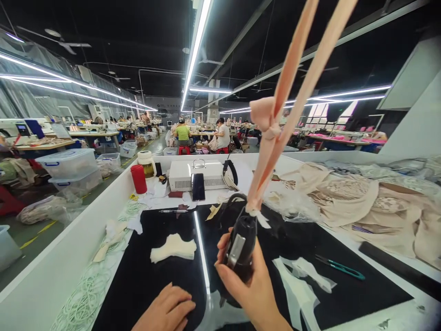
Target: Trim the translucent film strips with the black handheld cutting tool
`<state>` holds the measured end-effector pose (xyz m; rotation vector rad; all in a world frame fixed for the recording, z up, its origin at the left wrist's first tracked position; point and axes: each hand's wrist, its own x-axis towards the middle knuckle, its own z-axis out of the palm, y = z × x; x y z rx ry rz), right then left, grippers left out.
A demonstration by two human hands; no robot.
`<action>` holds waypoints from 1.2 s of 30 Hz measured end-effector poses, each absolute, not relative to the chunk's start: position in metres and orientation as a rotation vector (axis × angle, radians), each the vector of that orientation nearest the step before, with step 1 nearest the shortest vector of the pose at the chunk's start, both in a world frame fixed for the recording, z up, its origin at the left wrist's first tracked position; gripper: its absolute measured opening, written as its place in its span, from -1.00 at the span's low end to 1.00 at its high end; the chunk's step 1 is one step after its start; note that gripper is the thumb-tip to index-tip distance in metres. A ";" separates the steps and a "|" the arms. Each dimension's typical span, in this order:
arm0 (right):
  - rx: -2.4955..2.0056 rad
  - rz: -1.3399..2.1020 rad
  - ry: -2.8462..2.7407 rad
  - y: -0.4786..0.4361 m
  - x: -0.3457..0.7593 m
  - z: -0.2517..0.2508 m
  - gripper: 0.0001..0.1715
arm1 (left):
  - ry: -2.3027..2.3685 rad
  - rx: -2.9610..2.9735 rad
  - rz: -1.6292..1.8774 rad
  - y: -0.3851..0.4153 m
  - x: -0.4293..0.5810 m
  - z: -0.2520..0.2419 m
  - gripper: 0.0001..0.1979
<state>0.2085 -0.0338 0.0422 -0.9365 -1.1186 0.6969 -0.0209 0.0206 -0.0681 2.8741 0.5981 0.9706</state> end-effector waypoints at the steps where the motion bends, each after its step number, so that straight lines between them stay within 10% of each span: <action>1: -0.945 0.664 -1.092 -0.035 0.209 0.043 -0.52 | 0.549 2.869 0.947 0.023 -0.019 -0.059 -0.69; 36: -0.674 0.680 -1.019 -0.024 0.201 0.020 -0.51 | 0.480 2.365 0.232 0.032 0.008 -0.019 -0.34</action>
